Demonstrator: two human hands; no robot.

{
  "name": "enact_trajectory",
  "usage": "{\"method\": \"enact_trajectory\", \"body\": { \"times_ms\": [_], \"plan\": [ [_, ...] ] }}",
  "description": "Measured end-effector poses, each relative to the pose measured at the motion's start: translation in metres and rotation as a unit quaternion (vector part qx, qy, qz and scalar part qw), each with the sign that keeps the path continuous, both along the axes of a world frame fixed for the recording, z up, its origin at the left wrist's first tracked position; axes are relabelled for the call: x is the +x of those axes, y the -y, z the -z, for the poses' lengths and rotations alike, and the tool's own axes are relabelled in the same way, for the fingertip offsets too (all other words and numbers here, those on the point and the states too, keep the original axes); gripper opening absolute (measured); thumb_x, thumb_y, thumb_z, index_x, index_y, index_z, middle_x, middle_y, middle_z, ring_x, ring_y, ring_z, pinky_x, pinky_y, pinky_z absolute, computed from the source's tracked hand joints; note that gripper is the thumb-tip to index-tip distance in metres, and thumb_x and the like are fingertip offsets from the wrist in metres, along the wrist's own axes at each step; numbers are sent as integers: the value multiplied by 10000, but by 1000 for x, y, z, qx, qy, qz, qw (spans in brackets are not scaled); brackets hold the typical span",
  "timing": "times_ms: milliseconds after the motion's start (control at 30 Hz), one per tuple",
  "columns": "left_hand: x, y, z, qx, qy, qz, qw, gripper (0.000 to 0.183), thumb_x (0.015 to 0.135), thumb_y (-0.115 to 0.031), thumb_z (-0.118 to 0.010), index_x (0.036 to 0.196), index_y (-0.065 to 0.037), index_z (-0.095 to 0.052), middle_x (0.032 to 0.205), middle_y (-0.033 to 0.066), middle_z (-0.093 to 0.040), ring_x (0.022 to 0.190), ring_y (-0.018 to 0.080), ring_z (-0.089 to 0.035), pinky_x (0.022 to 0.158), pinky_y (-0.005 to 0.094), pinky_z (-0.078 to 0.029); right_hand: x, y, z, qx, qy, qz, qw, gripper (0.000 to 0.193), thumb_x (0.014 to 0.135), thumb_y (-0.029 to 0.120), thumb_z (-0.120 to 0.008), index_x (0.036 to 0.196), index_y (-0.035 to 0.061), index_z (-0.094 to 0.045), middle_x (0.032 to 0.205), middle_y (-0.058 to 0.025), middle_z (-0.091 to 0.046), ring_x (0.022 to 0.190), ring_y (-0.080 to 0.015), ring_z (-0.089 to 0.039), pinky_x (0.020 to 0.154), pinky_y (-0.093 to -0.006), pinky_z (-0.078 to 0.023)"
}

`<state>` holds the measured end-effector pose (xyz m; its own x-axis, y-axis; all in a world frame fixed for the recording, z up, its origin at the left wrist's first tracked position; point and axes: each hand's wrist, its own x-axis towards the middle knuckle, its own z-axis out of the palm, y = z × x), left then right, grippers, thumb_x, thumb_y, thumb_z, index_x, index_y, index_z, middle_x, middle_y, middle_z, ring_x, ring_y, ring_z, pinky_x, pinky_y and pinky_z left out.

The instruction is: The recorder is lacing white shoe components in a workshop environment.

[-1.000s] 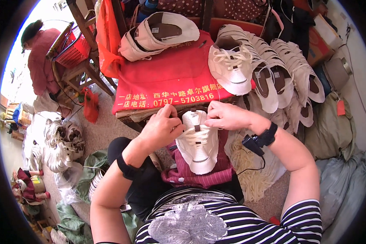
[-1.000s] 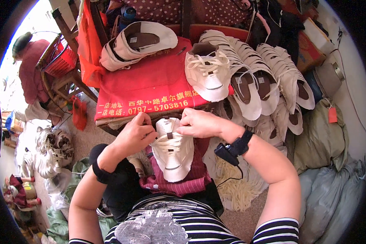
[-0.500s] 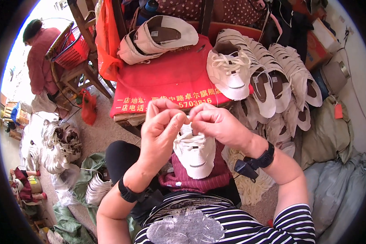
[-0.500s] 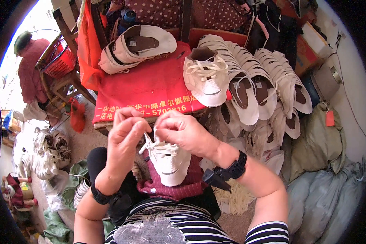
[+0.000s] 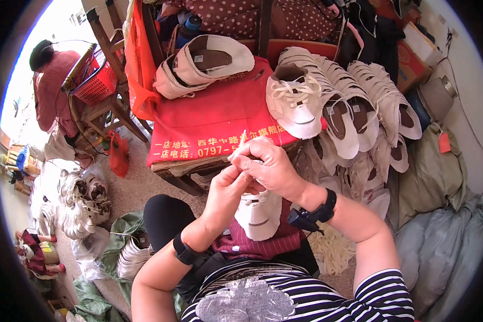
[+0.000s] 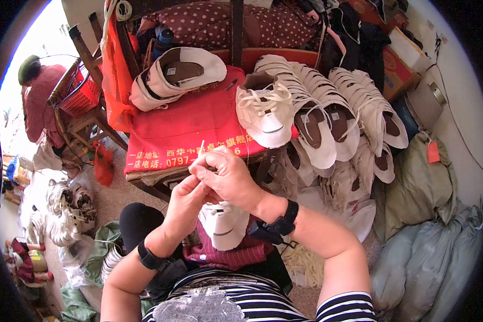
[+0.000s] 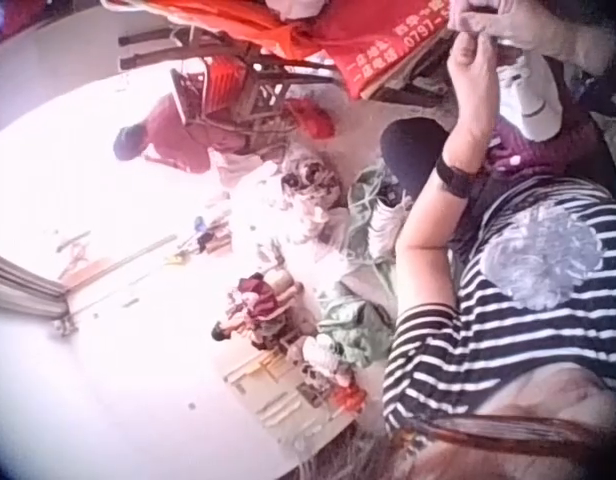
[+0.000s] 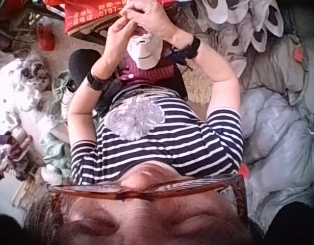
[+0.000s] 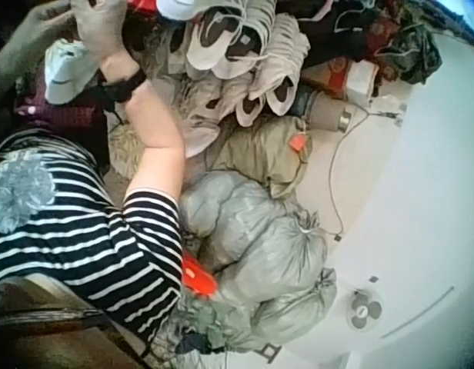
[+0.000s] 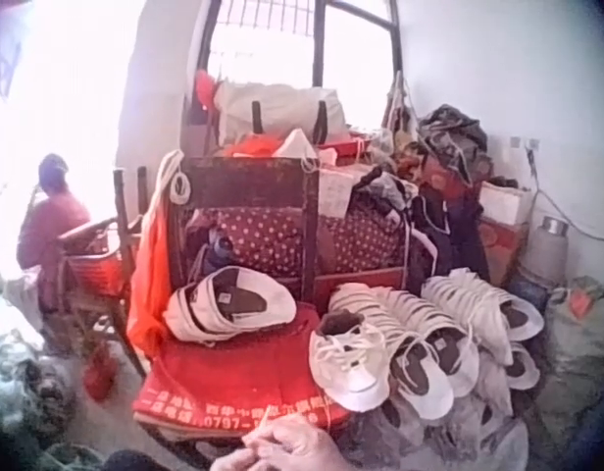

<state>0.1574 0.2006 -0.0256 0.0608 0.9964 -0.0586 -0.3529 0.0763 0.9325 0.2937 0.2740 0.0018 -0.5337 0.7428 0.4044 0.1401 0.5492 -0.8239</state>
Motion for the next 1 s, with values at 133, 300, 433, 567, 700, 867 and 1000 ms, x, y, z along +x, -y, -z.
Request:
{"method": "enact_trajectory", "body": {
  "times_ms": [133,300,433,567,700,867,1000],
  "plan": [
    [-20,-2,1,-24,19,5,1000,236,1015,-196,-532,1064,4,-647,854,30,-657,715,83,-599,679,225,-500,5,0,7,-389,-253,-55,884,124,974,96,-553,1075,24,-557,901,-71,-655,725,-116,-621,688,-230,-522],
    [-82,3,22,-56,-105,-145,982,239,1008,-201,-531,1013,-11,-675,688,-33,-561,583,35,-453,537,200,-360,74,-21,34,-338,-155,61,926,200,958,35,-505,1156,22,-528,862,-71,-650,649,-77,-584,609,-223,-499],
    [-96,11,37,-55,-177,-131,974,253,1008,-209,-539,1004,-12,-698,670,-55,-538,570,22,-432,518,195,-333,105,-21,43,-153,23,170,973,185,966,48,-504,1147,11,-511,769,-21,-638,646,-56,-558,584,-226,-446],
    [-82,15,38,-65,-273,-61,958,285,1000,-238,-555,992,1,-711,709,-62,-562,634,20,-454,571,191,-361,89,-6,40,-237,41,79,967,56,960,58,-534,1008,30,-537,778,-24,-628,694,-68,-583,627,-236,-470],
    [-73,9,42,-27,-290,-35,956,235,965,-183,-583,941,10,-715,718,-37,-618,651,31,-495,577,215,-415,77,-5,39,-224,66,18,972,62,946,36,-542,1007,40,-550,785,10,-617,723,-51,-578,649,-220,-467],
    [-68,8,38,-50,-327,-1,944,271,938,-204,-595,922,44,-702,712,2,-641,655,49,-525,588,248,-446,70,-7,26,-121,202,35,971,115,882,125,-583,946,30,-576,694,-107,-626,640,-201,-631,617,-346,-497],
    [-66,2,31,-106,-355,17,929,249,923,-183,-610,898,51,-691,781,2,-652,731,61,-544,655,234,-452,63,-2,19,11,286,45,957,109,868,130,-559,934,44,-563,712,-167,-633,673,-335,-646,625,-422,-503]
  ]
}}
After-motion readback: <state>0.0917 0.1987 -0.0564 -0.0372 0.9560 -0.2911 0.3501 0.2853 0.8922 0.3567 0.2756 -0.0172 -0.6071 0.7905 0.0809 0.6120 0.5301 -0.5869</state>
